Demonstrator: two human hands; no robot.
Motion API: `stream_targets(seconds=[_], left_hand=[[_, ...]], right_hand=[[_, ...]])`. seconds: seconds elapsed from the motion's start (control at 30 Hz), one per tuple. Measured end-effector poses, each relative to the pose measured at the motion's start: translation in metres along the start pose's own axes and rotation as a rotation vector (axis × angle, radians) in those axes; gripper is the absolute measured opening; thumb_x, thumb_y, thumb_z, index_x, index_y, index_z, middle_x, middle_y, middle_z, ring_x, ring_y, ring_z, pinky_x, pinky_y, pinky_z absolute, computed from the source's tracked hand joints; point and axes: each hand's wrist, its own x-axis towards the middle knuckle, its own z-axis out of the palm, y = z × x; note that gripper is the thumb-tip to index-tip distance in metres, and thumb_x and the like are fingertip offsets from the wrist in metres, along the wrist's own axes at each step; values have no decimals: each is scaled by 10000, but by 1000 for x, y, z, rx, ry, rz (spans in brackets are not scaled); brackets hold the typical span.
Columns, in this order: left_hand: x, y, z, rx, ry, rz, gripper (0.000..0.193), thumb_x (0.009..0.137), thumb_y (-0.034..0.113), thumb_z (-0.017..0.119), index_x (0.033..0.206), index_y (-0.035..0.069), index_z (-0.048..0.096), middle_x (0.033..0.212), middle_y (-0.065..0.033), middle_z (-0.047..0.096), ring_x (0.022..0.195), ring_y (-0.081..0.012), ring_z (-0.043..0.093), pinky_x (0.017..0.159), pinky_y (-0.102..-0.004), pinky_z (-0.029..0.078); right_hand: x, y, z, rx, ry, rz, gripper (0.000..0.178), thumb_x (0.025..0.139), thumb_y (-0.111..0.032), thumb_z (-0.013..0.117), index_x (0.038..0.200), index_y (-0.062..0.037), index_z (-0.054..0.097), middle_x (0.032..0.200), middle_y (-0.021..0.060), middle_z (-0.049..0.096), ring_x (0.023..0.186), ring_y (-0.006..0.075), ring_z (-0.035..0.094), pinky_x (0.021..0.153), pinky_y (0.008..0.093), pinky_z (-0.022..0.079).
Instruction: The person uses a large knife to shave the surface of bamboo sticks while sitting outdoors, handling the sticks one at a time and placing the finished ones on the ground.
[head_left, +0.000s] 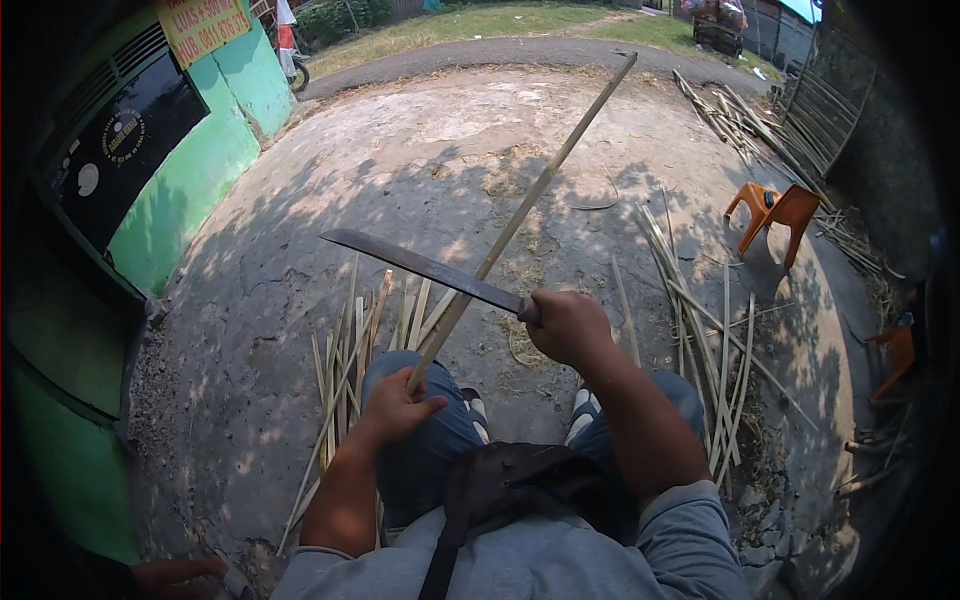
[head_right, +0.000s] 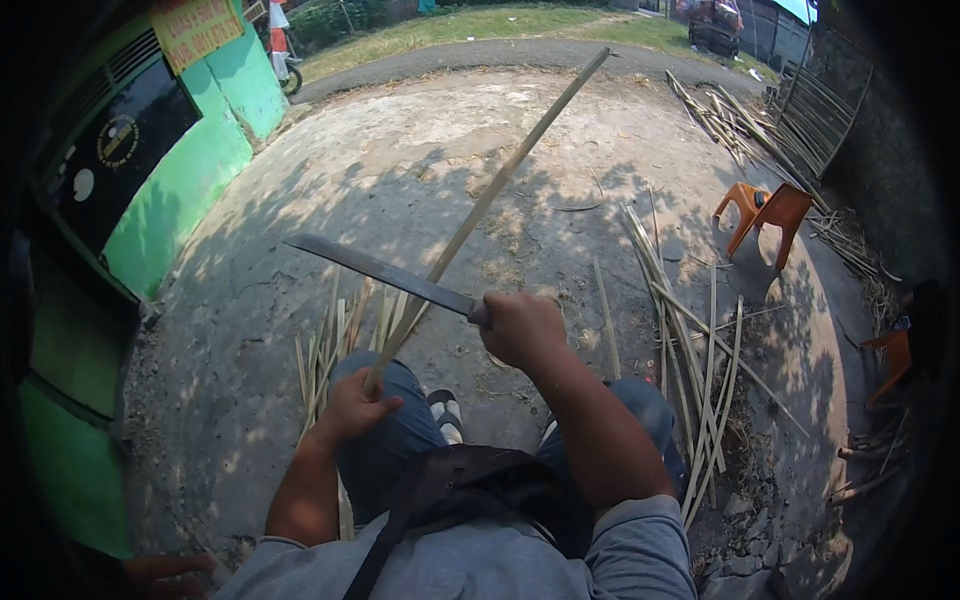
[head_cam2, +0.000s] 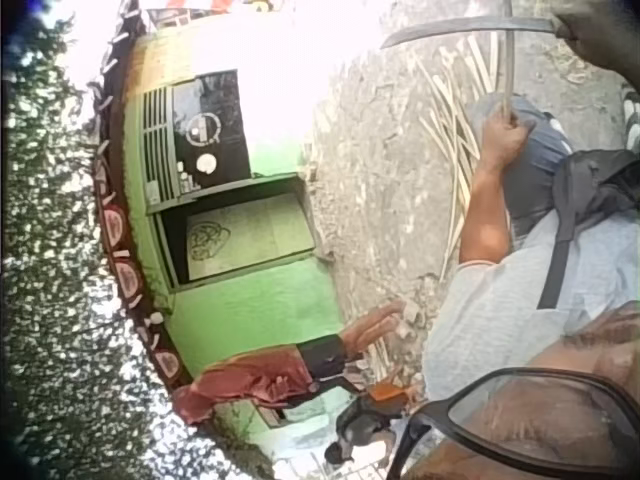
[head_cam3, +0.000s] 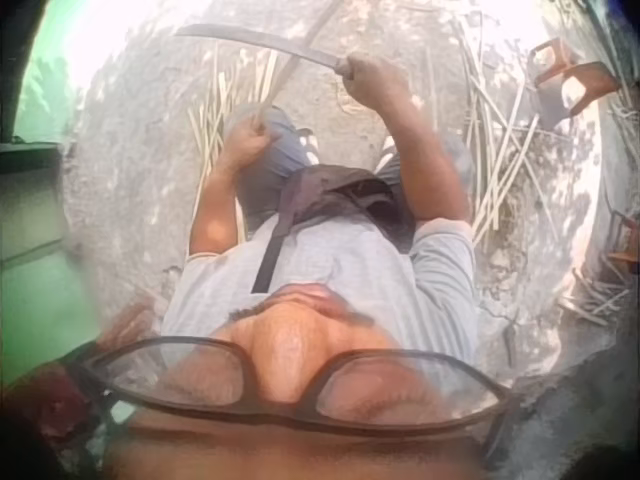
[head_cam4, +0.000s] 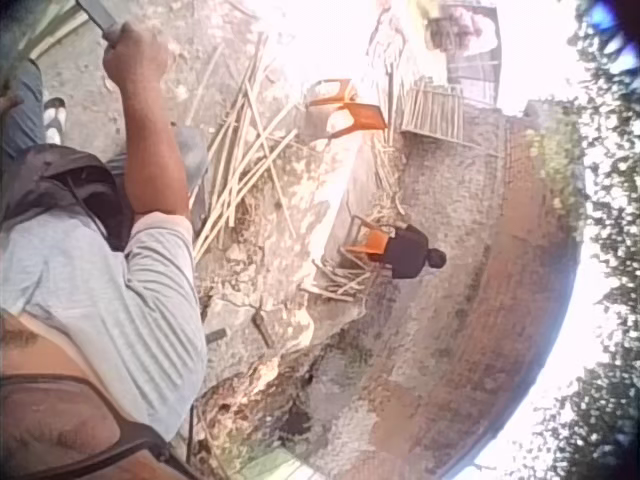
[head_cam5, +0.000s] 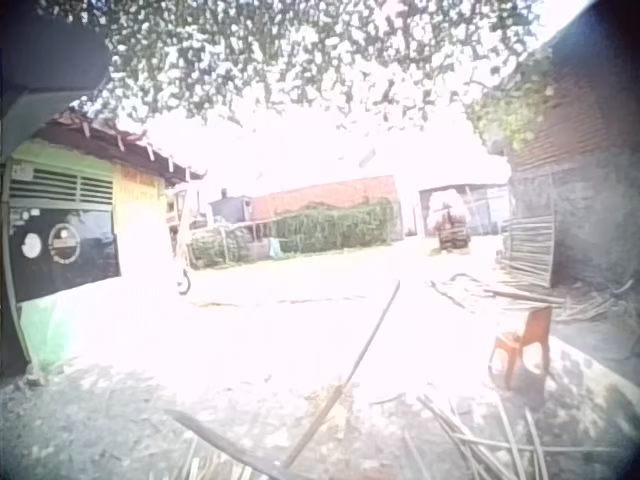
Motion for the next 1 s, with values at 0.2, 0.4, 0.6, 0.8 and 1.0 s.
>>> stream_targets(seconds=[0.2,0.4,0.6,0.8,1.0], left_hand=[[-2,5,0,83,4,10,462,827,329,922,859,72,539,678,-8,527,638,-108,483,595,-322,433],[-3,-13,-2,-3,11,31,462,824,328,928,862,79,540,685,2,524,652,-103,482,604,-318,441],[1,-10,-4,-63,-43,-40,466,834,333,926,870,95,526,717,31,505,666,-96,460,613,-302,431],[-2,-10,-4,-87,-56,-25,481,826,334,931,870,100,514,721,39,492,665,-93,449,608,-303,421],[2,-9,-7,-47,-68,0,471,824,305,933,856,115,503,730,53,480,678,-82,445,601,-292,404]], right_hand=[[-5,-16,6,-95,-77,-262,217,922,-308,688,839,-108,700,725,145,705,701,384,721,657,503,559],[24,30,-7,-138,238,-81,174,889,-276,704,822,-116,697,672,144,681,652,402,703,648,527,559],[4,7,9,-156,113,-209,137,847,-255,721,832,-123,686,692,110,702,663,359,724,653,492,556],[2,-10,10,-179,60,-351,144,832,-255,730,799,-127,671,653,90,681,639,337,719,708,462,540],[21,39,-5,-128,235,-99,199,917,-291,690,820,-118,676,671,140,673,658,380,706,657,533,548]])
